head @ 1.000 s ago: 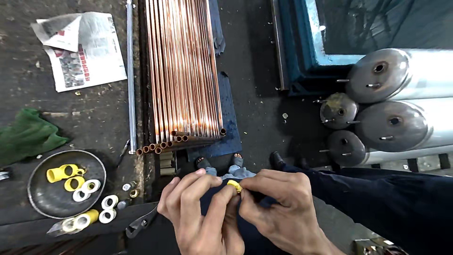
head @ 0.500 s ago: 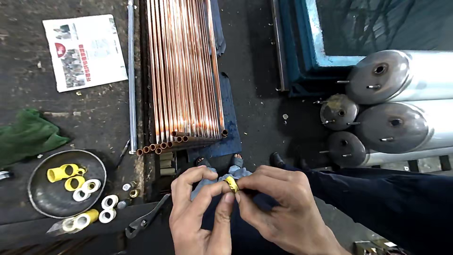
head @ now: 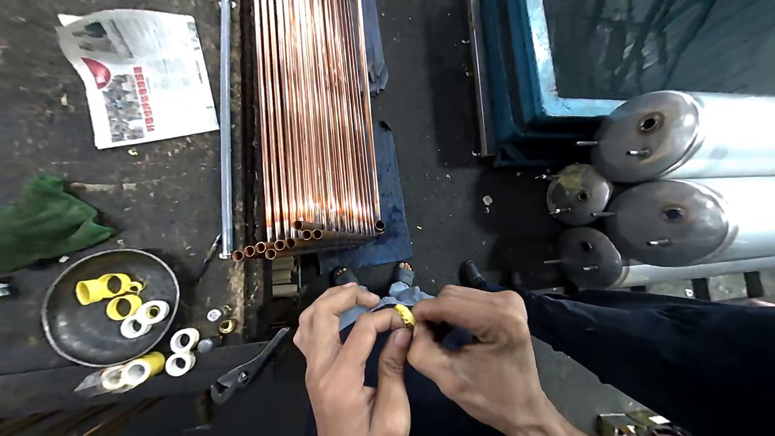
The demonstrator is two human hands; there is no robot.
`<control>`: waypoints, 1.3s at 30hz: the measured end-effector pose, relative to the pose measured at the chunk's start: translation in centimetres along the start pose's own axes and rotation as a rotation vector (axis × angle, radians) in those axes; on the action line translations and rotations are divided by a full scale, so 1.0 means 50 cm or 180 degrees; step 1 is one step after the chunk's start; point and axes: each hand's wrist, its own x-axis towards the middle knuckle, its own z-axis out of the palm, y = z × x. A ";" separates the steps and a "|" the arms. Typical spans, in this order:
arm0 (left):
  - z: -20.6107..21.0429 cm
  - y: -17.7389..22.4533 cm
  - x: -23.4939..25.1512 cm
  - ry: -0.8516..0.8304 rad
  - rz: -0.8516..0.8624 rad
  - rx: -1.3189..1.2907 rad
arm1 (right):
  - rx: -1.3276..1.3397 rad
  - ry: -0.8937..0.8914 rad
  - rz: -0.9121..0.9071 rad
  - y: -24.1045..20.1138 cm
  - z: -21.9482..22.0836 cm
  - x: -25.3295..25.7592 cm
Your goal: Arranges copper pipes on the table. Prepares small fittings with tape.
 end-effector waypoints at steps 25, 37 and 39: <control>-0.040 0.022 0.015 -0.0131 -0.0285 0.0103 | 0.0743 -0.0437 0.0112 0.037 0.002 0.007; -0.045 -0.008 -0.003 0.0179 -0.0194 0.0300 | 0.0043 -0.0391 -0.0361 0.021 0.043 0.018; -0.045 -0.006 -0.008 0.0226 -0.0226 0.0333 | 0.0022 -0.0264 -0.0345 0.015 0.056 0.019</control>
